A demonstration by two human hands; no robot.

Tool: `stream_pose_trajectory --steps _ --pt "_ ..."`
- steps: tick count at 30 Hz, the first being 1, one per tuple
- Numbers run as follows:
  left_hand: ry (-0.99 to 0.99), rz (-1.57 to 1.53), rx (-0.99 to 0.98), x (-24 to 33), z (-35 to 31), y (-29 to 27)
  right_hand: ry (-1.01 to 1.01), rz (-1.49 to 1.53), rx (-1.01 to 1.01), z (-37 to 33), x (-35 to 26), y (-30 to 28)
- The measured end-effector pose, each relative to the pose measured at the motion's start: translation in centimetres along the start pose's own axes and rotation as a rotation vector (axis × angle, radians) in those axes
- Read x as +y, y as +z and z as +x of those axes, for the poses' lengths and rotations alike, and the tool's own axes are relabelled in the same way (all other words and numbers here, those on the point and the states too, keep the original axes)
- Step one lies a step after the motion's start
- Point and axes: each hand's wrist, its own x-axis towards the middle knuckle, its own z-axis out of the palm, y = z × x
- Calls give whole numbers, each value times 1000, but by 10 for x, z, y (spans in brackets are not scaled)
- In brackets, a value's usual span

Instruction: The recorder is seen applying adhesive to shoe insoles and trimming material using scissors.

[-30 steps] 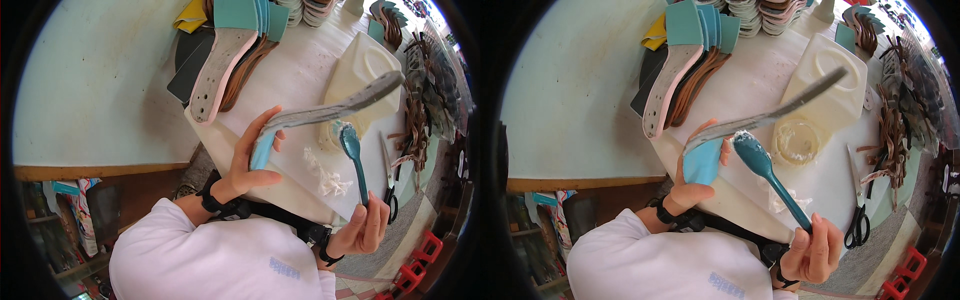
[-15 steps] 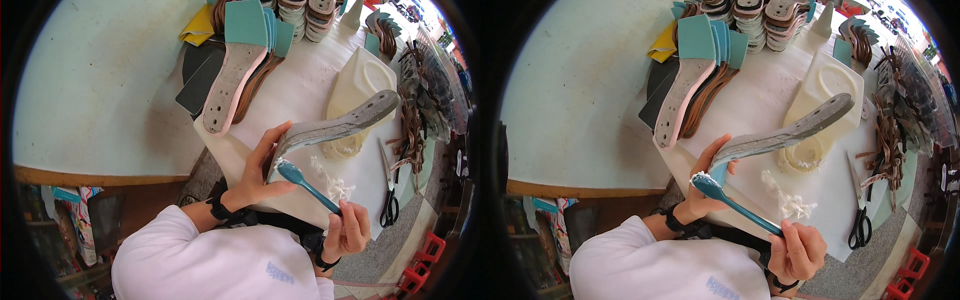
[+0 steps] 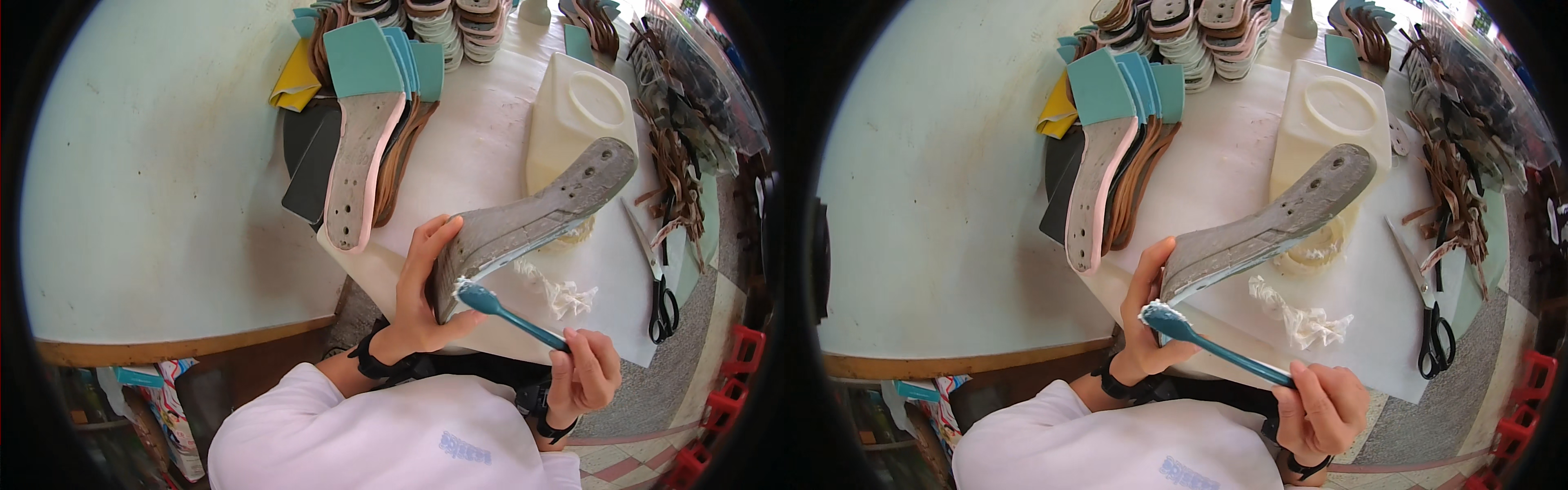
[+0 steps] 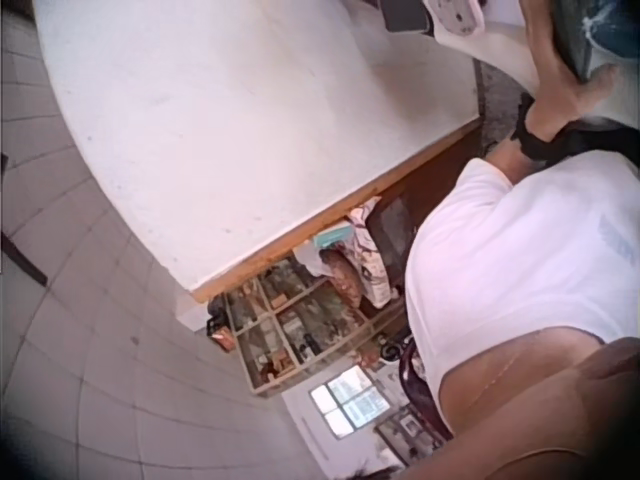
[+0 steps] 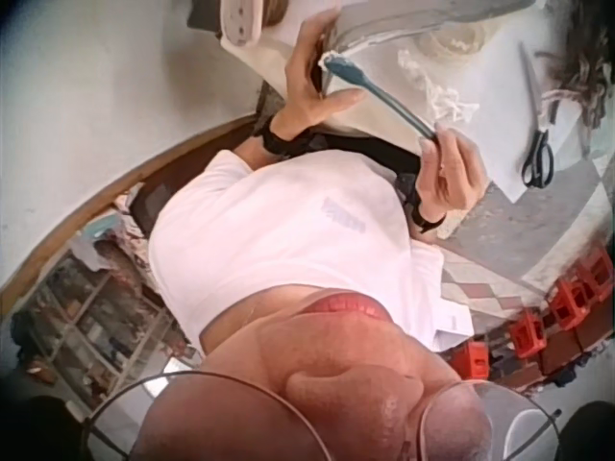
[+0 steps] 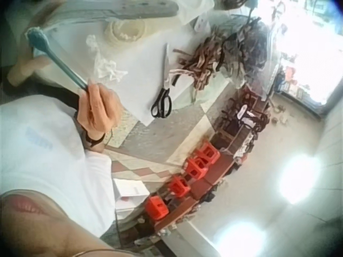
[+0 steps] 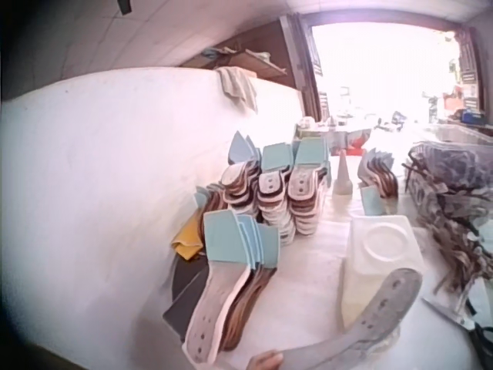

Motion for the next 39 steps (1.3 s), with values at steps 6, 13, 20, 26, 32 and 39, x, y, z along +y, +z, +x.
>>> stream_pose_trajectory --steps 6,13,20,26,32,39 --pt "71 93 -82 -5 -1 -6 191 -39 270 -7 6 2" --pt "84 56 9 -3 -2 3 194 -32 259 -12 15 1" --pt "16 51 11 1 -4 4 125 10 223 -10 22 -8" --pt "23 54 0 -1 -5 2 227 -49 301 -8 31 -4" --pt "117 80 -19 -2 -1 3 144 -40 270 -5 28 -15" --pt "139 151 -2 -1 -2 3 226 -108 333 -5 33 -13"
